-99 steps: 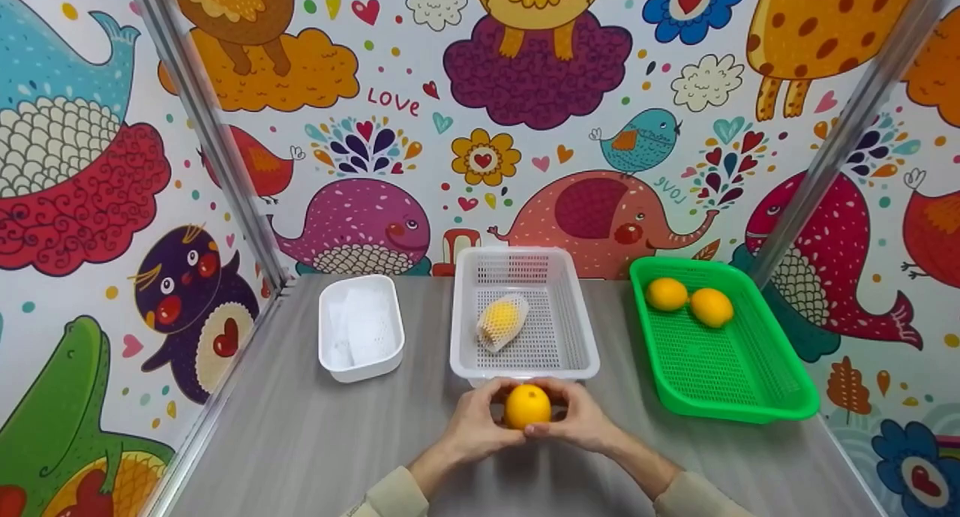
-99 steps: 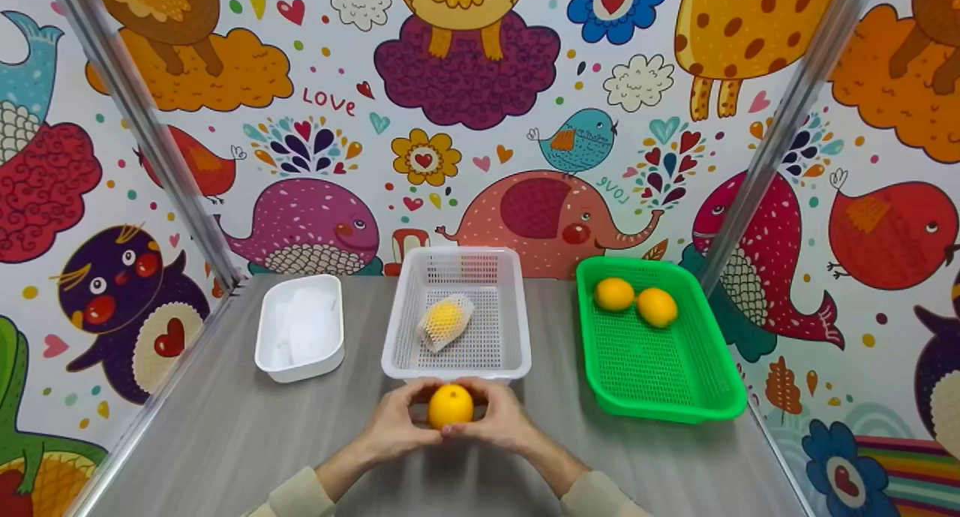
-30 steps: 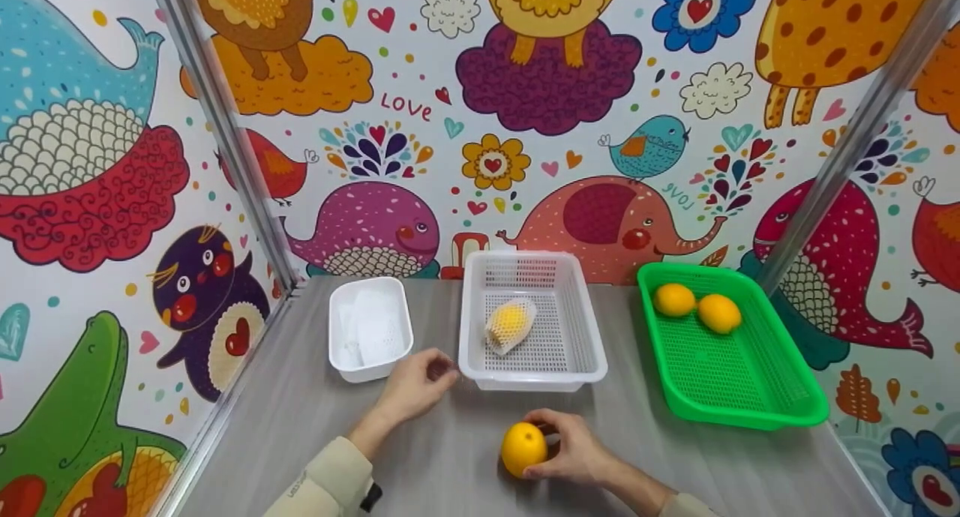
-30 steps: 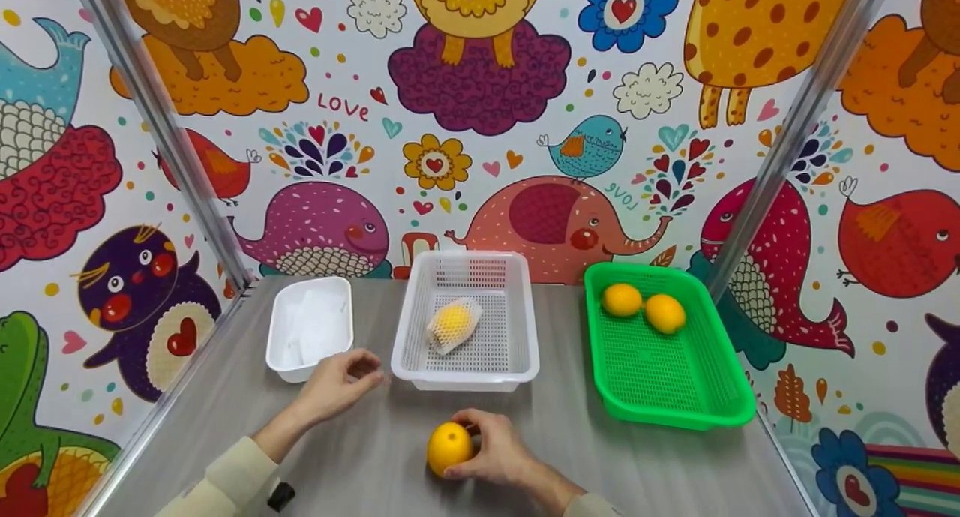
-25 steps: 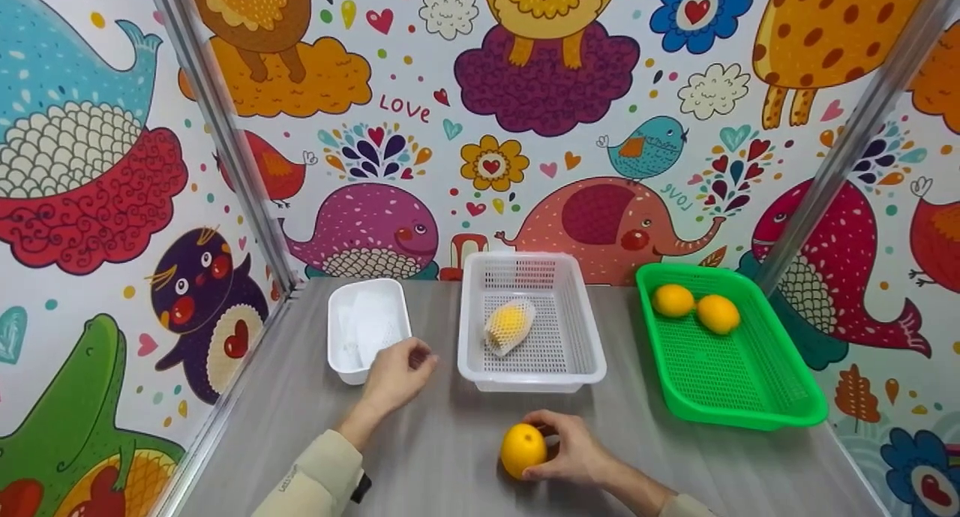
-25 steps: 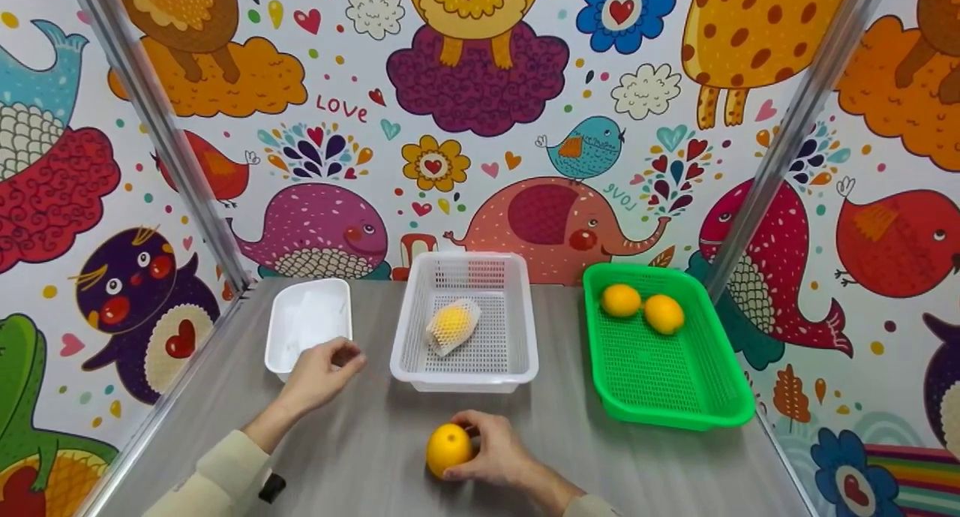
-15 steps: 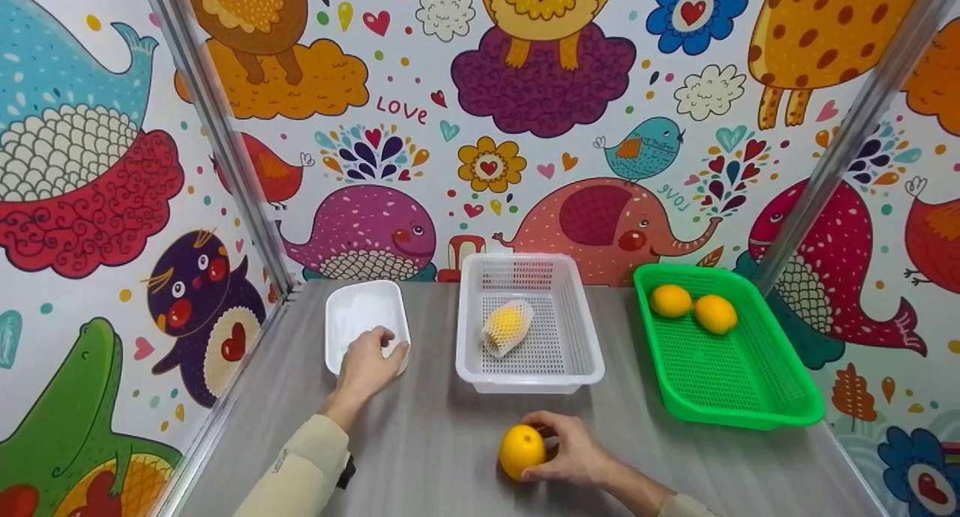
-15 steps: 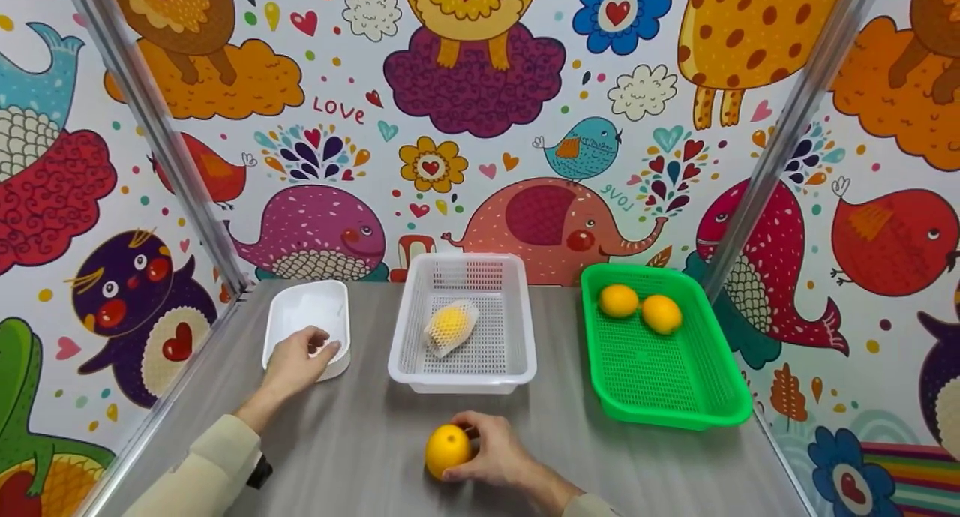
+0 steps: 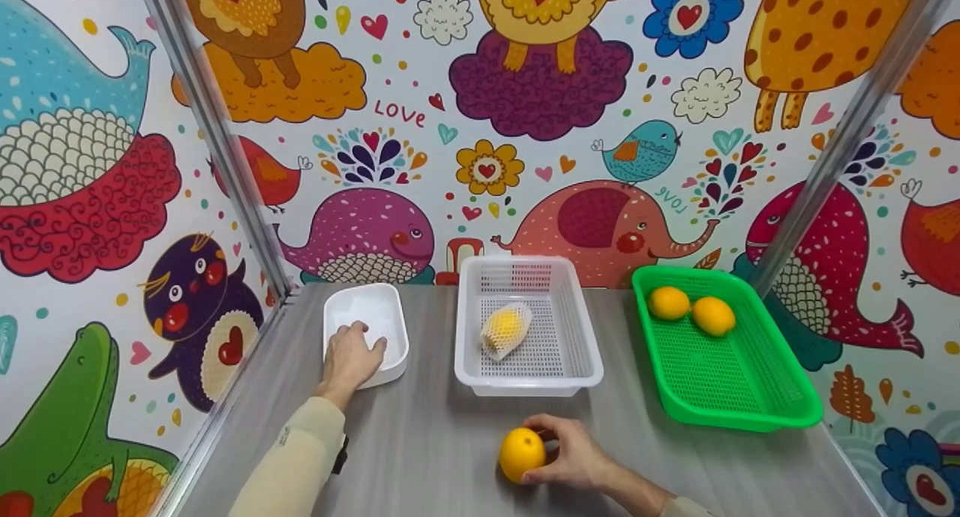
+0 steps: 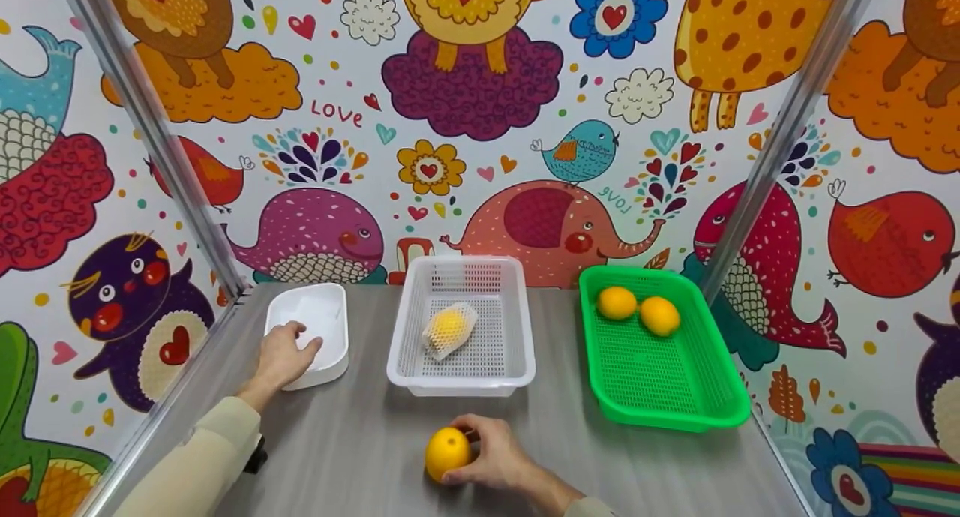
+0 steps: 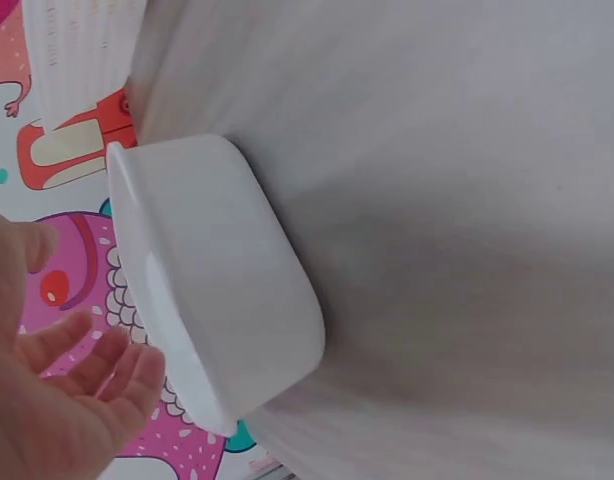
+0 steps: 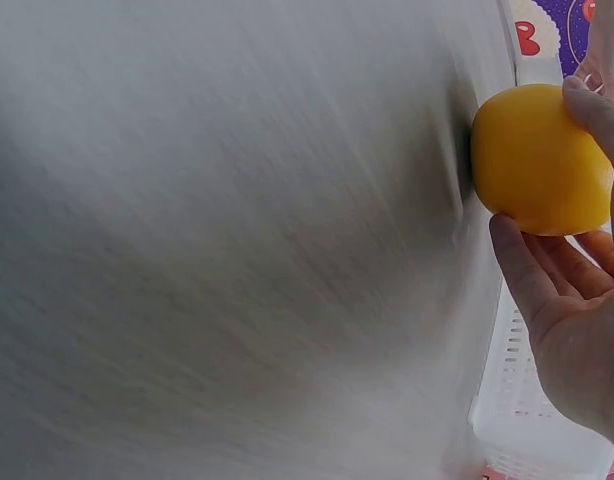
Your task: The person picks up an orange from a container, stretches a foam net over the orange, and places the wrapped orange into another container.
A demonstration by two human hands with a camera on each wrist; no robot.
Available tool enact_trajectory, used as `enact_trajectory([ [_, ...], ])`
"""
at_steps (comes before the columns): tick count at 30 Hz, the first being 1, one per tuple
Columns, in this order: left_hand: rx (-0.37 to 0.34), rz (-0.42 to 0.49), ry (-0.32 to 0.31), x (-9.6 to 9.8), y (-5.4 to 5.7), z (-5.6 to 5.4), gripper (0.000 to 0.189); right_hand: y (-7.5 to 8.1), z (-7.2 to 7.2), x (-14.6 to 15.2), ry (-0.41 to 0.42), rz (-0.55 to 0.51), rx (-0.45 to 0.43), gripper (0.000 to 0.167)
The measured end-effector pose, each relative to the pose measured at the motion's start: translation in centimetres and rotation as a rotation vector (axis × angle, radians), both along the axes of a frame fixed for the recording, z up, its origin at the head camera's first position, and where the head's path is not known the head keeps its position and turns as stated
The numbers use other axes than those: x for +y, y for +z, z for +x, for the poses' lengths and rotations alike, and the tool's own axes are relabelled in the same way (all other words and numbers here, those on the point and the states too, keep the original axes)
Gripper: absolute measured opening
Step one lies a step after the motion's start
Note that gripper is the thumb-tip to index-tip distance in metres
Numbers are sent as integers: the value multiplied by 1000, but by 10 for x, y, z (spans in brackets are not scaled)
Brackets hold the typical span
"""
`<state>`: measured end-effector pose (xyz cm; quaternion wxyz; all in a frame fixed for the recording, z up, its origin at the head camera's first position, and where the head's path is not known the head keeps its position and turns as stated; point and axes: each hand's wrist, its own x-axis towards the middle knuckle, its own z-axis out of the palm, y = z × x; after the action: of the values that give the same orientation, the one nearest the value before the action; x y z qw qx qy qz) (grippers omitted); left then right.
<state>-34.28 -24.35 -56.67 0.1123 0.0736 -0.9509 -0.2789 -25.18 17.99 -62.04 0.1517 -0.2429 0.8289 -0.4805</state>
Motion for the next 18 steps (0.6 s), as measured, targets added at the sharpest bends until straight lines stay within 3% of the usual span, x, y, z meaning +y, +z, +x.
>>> enact_trajectory([
  [9, -112, -142, 16, -2, -6, -9, 59, 1, 0, -2, -10, 6, -59, 64],
  [18, -91, -307, 25, -2, -12, -15, 46, 2, 1, -1, -23, -1, -78, 64],
])
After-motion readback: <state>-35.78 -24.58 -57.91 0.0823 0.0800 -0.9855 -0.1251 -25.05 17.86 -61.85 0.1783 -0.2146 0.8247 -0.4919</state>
